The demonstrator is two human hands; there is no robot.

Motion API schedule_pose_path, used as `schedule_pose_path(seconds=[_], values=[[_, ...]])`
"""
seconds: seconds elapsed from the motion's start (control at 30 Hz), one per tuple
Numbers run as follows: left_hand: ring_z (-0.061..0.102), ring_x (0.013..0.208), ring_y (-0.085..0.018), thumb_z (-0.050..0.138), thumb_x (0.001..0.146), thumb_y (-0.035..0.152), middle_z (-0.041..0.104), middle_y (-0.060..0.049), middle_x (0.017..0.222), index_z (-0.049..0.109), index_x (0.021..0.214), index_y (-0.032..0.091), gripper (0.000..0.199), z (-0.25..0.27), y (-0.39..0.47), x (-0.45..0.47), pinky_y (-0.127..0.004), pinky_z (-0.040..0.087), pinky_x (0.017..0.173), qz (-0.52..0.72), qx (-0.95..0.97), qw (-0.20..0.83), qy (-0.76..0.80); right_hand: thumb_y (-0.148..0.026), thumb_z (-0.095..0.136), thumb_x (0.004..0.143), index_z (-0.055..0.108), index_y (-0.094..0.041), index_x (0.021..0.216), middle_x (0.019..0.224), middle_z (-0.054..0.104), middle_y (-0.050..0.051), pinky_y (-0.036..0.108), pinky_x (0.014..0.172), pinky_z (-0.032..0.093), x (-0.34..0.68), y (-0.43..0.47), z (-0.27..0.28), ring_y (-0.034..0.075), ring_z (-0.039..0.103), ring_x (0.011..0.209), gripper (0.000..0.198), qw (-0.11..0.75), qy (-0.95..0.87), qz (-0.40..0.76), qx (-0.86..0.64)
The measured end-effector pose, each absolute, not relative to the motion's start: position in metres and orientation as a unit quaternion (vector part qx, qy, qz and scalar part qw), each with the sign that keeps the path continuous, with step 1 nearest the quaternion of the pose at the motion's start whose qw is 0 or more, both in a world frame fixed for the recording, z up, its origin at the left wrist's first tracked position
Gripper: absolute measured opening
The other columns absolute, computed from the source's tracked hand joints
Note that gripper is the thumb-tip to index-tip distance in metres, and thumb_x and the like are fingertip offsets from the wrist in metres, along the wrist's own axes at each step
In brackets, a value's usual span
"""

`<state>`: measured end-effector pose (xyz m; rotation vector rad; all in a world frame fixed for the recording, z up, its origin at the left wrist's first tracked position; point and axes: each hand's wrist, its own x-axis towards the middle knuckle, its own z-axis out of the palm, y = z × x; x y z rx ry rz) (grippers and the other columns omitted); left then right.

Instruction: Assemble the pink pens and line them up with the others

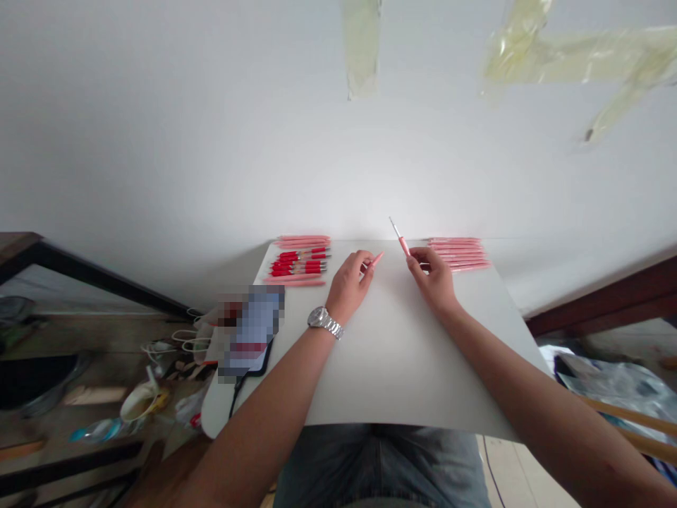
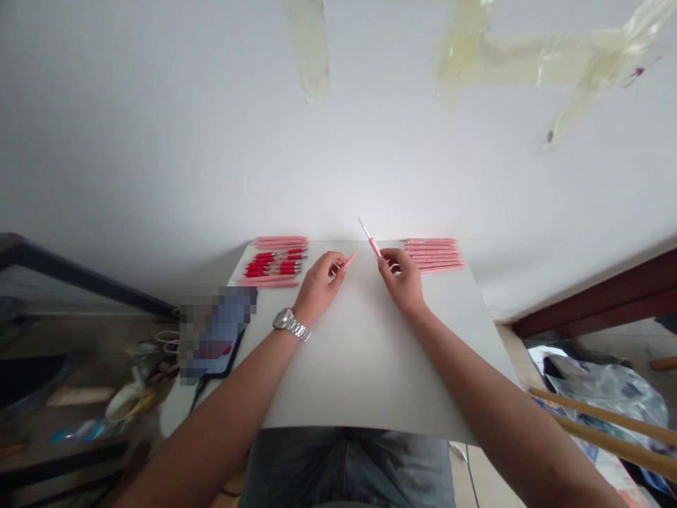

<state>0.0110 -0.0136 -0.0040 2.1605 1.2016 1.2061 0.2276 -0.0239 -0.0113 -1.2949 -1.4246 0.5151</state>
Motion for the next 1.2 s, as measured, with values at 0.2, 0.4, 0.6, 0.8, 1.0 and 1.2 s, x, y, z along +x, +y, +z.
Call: schedule_pose_path(seconds=[0.2, 0.4, 0.6, 0.8, 1.0, 1.2], values=[[0.074, 0.087, -0.016, 0.062, 0.1, 0.039, 0.065, -0.006, 0.112, 0.056, 0.133, 0.025, 0.036, -0.012, -0.003, 0.003, -0.033, 0.061, 0.085, 0.546, 0.638, 0.349, 0.416, -0.044, 0.063, 0.095, 0.069, -0.023, 0.106, 0.099, 0.072, 0.005, 0.035, 0.076, 0.054, 0.226, -0.025, -0.014, 0.019, 0.066, 0.086, 0.024, 0.537, -0.616, 0.214, -0.535], [0.077, 0.092, -0.021, 0.071, 0.093, 0.048, 0.065, -0.009, 0.118, 0.067, 0.121, 0.022, 0.038, -0.01, 0.002, 0.0, -0.039, 0.063, 0.092, 0.604, 0.531, 0.437, 0.404, -0.04, 0.063, 0.096, 0.07, -0.023, 0.104, 0.095, 0.071, 0.004, 0.035, 0.074, 0.053, 0.223, -0.028, -0.013, 0.019, 0.065, 0.084, 0.019, 0.509, -0.673, 0.191, -0.501], [0.075, 0.093, -0.019, 0.081, 0.084, 0.038, 0.068, -0.003, 0.096, 0.066, 0.095, 0.02, 0.026, -0.006, 0.003, 0.004, -0.039, 0.061, 0.095, 0.656, 0.434, 0.495, 0.369, -0.035, 0.063, 0.095, 0.069, -0.023, 0.102, 0.093, 0.071, 0.004, 0.034, 0.073, 0.052, 0.221, -0.03, -0.011, 0.019, 0.065, 0.083, 0.015, 0.485, -0.697, 0.195, -0.49], [0.073, 0.096, -0.016, 0.082, 0.081, 0.034, 0.071, -0.003, 0.097, 0.065, 0.089, 0.019, 0.024, 0.001, 0.003, 0.002, -0.033, 0.058, 0.095, 0.667, 0.365, 0.55, 0.346, -0.03, 0.062, 0.096, 0.069, -0.024, 0.103, 0.092, 0.07, 0.004, 0.036, 0.075, 0.052, 0.218, -0.035, -0.01, 0.02, 0.064, 0.085, 0.012, 0.451, -0.732, 0.193, -0.472], [0.072, 0.093, -0.014, 0.084, 0.08, 0.031, 0.072, -0.003, 0.096, 0.065, 0.088, 0.019, 0.024, 0.007, 0.003, 0.0, -0.029, 0.057, 0.092, 0.674, 0.319, 0.589, 0.311, -0.028, 0.063, 0.094, 0.069, -0.024, 0.102, 0.089, 0.069, 0.003, 0.035, 0.074, 0.051, 0.217, -0.037, -0.008, 0.02, 0.064, 0.083, 0.01, 0.435, -0.743, 0.195, -0.47], [0.072, 0.093, -0.014, 0.086, 0.078, 0.033, 0.072, -0.002, 0.095, 0.064, 0.088, 0.02, 0.027, 0.009, 0.002, 0.001, -0.028, 0.056, 0.092, 0.677, 0.307, 0.595, 0.306, -0.028, 0.063, 0.094, 0.069, -0.024, 0.101, 0.089, 0.068, 0.003, 0.034, 0.074, 0.051, 0.218, -0.037, -0.007, 0.02, 0.064, 0.083, 0.01, 0.434, -0.743, 0.199, -0.469]])
